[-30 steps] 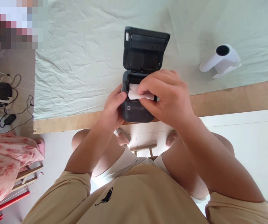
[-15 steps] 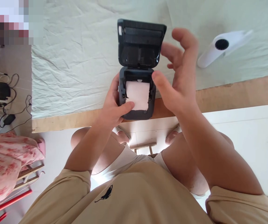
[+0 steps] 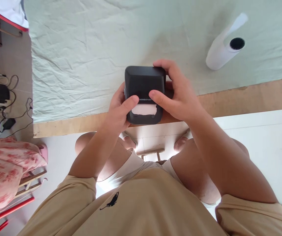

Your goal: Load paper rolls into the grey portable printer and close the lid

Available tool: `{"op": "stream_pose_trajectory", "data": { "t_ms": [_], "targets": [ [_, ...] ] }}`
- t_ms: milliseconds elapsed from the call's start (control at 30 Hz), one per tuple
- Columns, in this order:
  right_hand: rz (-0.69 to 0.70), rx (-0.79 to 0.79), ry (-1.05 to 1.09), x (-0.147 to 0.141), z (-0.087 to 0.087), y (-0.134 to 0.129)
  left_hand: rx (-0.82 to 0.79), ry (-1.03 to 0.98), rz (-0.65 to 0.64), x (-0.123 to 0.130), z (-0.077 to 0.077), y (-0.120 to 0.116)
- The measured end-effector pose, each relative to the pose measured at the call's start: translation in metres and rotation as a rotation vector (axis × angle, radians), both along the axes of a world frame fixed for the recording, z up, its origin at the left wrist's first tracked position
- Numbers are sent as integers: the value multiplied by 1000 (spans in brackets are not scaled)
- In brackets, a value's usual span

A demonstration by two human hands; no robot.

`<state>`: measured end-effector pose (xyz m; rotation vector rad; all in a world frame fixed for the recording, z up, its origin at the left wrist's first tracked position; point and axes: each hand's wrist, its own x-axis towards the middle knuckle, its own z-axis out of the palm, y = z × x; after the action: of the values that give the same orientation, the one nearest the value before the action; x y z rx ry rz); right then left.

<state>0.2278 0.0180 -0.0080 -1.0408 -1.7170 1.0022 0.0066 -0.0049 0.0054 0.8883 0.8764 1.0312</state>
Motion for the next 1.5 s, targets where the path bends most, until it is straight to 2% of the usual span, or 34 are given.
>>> {"op": "stream_pose_trajectory", "data": {
  "t_ms": [133, 433, 600, 1000, 1333, 1500],
  "targets": [
    [-25, -26, -10, -1, -2, 2, -22, 10, 11, 2, 6, -2],
    [-51, -17, -41, 2, -5, 3, -37, -44, 24, 3, 9, -2],
    [-26, -11, -47, 3, -5, 4, -33, -27, 50, 5, 12, -4],
    [-24, -40, -82, -2, 3, -1, -147, -93, 86, 15, 29, -7],
    [-45, -37, -118, -2, 3, -3, -178, -126, 168, 13, 18, 0],
    [-67, -13, -134, -3, 0, -3, -135, -127, 124, 11, 14, 2]
  ]
}}
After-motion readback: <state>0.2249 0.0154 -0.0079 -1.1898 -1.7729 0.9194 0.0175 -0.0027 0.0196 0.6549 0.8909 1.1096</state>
